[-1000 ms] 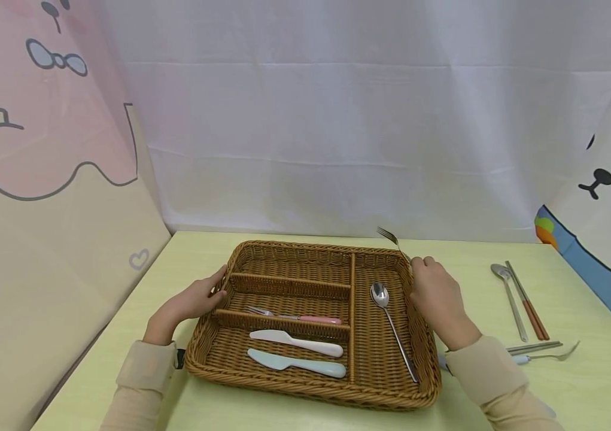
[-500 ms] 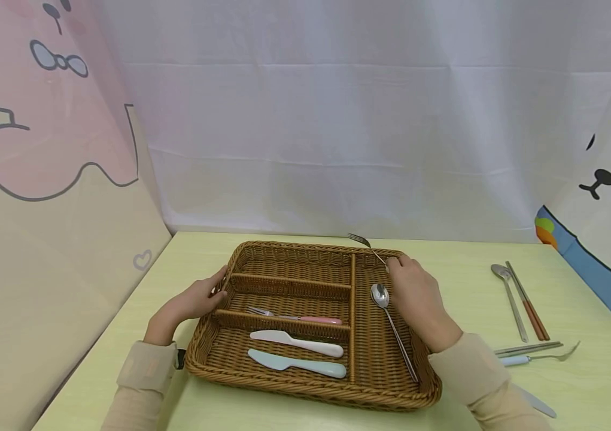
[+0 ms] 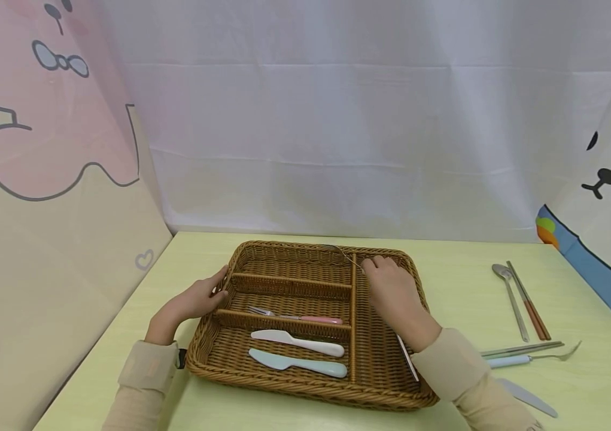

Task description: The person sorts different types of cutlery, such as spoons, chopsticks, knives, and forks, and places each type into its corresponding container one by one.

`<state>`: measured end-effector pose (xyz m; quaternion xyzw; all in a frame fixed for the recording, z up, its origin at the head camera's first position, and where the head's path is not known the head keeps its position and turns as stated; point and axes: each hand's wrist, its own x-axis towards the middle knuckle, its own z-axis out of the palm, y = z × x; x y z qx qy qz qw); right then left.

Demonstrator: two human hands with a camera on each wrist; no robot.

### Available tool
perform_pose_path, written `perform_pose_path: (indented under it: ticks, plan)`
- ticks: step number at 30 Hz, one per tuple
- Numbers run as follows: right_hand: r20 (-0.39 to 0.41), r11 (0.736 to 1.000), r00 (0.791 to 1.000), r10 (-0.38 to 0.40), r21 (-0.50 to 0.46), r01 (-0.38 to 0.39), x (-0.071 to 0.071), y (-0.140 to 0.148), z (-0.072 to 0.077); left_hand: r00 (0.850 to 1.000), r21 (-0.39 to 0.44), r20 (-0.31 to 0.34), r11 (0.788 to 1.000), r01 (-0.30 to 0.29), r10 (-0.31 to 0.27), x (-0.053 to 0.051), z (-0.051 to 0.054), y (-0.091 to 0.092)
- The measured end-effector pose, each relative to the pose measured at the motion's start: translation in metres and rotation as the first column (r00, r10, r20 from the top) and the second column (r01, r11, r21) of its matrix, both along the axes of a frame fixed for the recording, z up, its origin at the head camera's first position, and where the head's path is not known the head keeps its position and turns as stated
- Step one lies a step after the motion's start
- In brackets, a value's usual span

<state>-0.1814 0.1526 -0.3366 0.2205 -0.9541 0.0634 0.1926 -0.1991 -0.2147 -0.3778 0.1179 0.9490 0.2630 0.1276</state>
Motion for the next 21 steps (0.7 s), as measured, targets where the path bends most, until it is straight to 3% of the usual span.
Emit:
perform_pose_path:
  ticks: [10,21]
  plan:
    - [-0.089,0.993,0.989,0.117,0.041,-0.113,0.002,-0.020,-0.004,1.000,0.008,0.003,1.000,-0.006,0.006,-0.001,-0.002,0.001]
    - [-0.074,0.974,0.976,0.206,0.112,-0.197,0.004,-0.042,-0.014,1.000,0.007,0.001,1.000,0.001,-0.001,-0.001,-0.001,0.001]
